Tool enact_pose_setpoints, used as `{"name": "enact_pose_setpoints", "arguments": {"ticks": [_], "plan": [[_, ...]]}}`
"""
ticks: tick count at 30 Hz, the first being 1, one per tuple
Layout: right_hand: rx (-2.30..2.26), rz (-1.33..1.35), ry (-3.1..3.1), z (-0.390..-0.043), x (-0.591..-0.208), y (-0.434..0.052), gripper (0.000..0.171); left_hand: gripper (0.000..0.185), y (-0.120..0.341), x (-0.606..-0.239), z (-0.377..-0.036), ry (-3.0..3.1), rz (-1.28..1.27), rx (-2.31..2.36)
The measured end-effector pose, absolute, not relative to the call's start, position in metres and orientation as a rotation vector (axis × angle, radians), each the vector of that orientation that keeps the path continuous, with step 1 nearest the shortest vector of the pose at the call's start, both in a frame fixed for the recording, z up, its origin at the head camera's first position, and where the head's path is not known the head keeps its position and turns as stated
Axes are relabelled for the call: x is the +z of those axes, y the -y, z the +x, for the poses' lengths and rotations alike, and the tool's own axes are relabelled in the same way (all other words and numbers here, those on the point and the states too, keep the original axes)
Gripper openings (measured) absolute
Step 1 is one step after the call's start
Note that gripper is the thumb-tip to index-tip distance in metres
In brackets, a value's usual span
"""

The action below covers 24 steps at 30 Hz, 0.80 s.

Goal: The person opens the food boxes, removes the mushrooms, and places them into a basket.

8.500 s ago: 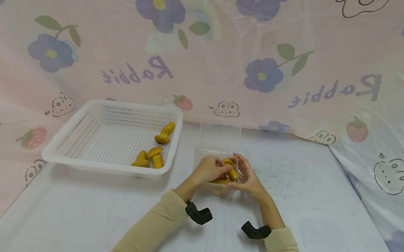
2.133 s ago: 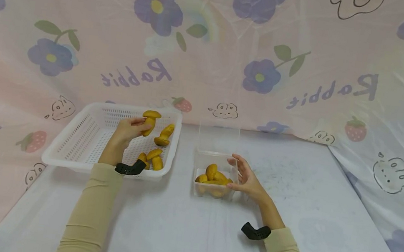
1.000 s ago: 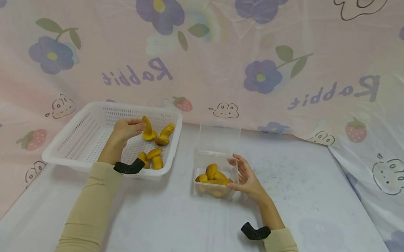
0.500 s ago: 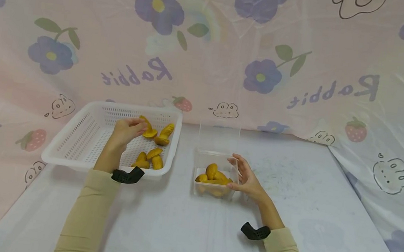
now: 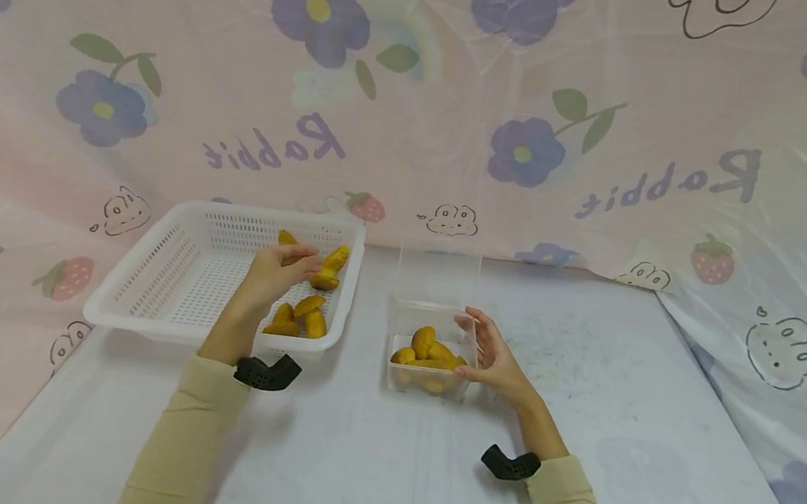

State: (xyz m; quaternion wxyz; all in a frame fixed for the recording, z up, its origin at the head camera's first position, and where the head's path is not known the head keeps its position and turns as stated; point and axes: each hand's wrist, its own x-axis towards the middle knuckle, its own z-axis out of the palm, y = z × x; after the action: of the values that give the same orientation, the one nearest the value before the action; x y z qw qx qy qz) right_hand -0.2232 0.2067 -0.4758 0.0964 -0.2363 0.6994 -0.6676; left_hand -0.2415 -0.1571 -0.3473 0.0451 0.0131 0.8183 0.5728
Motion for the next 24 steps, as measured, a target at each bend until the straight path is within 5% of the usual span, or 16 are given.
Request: {"name": "enact_pose_setpoints", "arguments": {"ticks": [24], "plan": [[-1.921,-0.677,-2.136,-0.223,-0.475,-0.208,0.094,0.040,0.099,-0.354,-0.227,-2.317,0.359,1.798]]}}
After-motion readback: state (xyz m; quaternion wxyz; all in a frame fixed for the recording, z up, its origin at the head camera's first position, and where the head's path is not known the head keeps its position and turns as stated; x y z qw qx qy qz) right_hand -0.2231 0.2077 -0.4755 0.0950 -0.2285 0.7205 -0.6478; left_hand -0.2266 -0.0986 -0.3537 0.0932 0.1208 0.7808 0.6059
